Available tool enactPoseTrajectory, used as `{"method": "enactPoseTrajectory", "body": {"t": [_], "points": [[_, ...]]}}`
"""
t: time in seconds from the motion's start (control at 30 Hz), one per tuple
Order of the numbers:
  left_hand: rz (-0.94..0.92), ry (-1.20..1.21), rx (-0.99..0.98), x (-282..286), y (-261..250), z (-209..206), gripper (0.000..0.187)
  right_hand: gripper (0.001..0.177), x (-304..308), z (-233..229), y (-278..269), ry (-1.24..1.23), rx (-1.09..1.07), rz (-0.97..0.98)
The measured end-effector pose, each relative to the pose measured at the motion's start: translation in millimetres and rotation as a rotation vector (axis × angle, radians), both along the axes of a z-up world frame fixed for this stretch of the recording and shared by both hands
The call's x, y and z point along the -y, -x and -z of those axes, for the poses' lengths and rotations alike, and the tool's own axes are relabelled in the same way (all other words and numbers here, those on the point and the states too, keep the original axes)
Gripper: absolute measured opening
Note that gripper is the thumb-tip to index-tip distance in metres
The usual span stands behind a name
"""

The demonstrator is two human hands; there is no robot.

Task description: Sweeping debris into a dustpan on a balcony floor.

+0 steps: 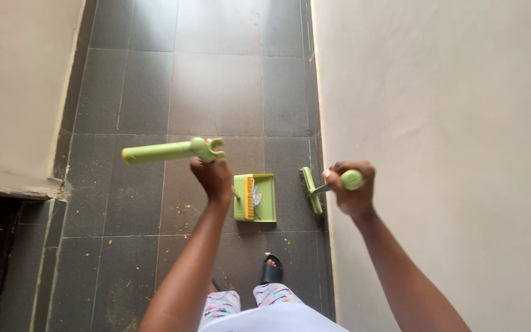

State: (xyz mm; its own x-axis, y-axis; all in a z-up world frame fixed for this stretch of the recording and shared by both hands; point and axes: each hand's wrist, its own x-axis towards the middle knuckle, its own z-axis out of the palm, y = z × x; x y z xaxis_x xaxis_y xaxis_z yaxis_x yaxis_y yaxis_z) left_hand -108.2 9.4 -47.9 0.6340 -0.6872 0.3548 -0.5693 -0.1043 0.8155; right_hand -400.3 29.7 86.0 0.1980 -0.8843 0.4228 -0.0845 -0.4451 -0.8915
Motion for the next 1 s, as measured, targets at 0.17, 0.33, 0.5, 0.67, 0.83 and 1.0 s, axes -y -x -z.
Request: {"method": "enactPoseTrajectory", "body": {"t": [0.17,0.33,0.5,0.67,0.83,1.0], "points": [[0.045,0.054,-0.293,-2,12,-14,0.032,0.036,-15,27,-44,0.017,-0.04,0.049],[0.074,0.036,-0.31,-1,-5,-6,0.037,0.018,-18,15,-51,0.05,0.19,0.025],[-0.002,0.034,-0.32,9,-56,1,0.026,0.007,-22,-22,-47,0.082,0.273,-0.005],[-0.059,0.052,-0.245,8,-141,-21,0.026,0.025,-24,-32,-67,0.079,0.079,0.145],[-0.06,0.065,-0.207,-2,-201,-49,0.037,0.041,-13,-19,-100,0.101,-0.152,0.238],[-0.052,0.02,-0.316,-6,-236,-18,0.033,0.03,9,29,-133,0.094,-0.194,0.262]]}}
